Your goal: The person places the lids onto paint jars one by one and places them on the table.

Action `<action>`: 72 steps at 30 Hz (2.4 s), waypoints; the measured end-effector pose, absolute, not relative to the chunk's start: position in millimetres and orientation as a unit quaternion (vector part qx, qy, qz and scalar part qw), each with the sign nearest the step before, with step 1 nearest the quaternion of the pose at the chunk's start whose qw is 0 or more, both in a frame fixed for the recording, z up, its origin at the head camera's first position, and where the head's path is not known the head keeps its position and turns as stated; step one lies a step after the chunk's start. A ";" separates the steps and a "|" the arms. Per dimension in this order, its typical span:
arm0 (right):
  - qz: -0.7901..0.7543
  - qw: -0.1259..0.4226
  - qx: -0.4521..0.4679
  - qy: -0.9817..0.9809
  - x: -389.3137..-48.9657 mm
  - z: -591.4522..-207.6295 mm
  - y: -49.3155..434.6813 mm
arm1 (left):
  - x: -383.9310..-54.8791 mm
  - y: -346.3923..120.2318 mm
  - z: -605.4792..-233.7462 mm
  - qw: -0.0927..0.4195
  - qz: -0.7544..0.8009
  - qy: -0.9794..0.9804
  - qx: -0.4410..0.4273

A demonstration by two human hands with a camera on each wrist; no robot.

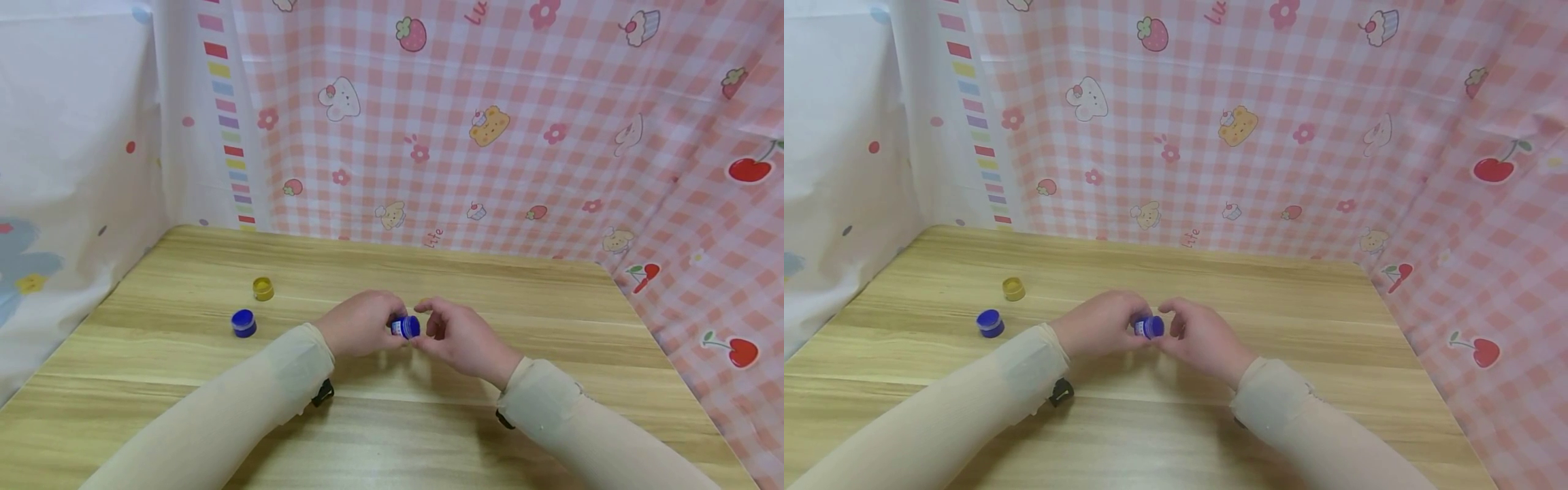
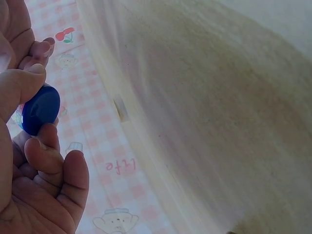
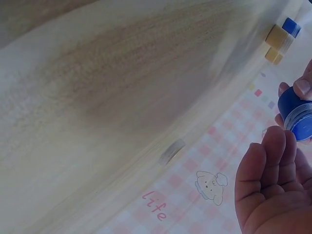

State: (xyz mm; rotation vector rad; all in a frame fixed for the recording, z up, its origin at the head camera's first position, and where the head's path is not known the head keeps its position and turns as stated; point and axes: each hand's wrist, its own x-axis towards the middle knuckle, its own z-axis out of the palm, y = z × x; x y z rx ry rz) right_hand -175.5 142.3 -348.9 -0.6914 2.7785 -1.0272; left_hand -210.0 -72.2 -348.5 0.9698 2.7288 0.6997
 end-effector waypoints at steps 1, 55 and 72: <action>-0.337 0.049 -0.228 0.912 -175.5 -348.8 142.1 | -210.0 -72.3 -348.6 0.080 0.234 0.913 0.325; -0.330 0.052 -0.222 0.916 -174.6 -347.5 140.0 | -211.0 -74.6 -349.7 0.067 0.232 0.910 0.337; -0.330 0.051 -0.231 0.914 -173.6 -347.3 138.9 | -210.3 -74.0 -348.9 0.066 0.230 0.910 0.339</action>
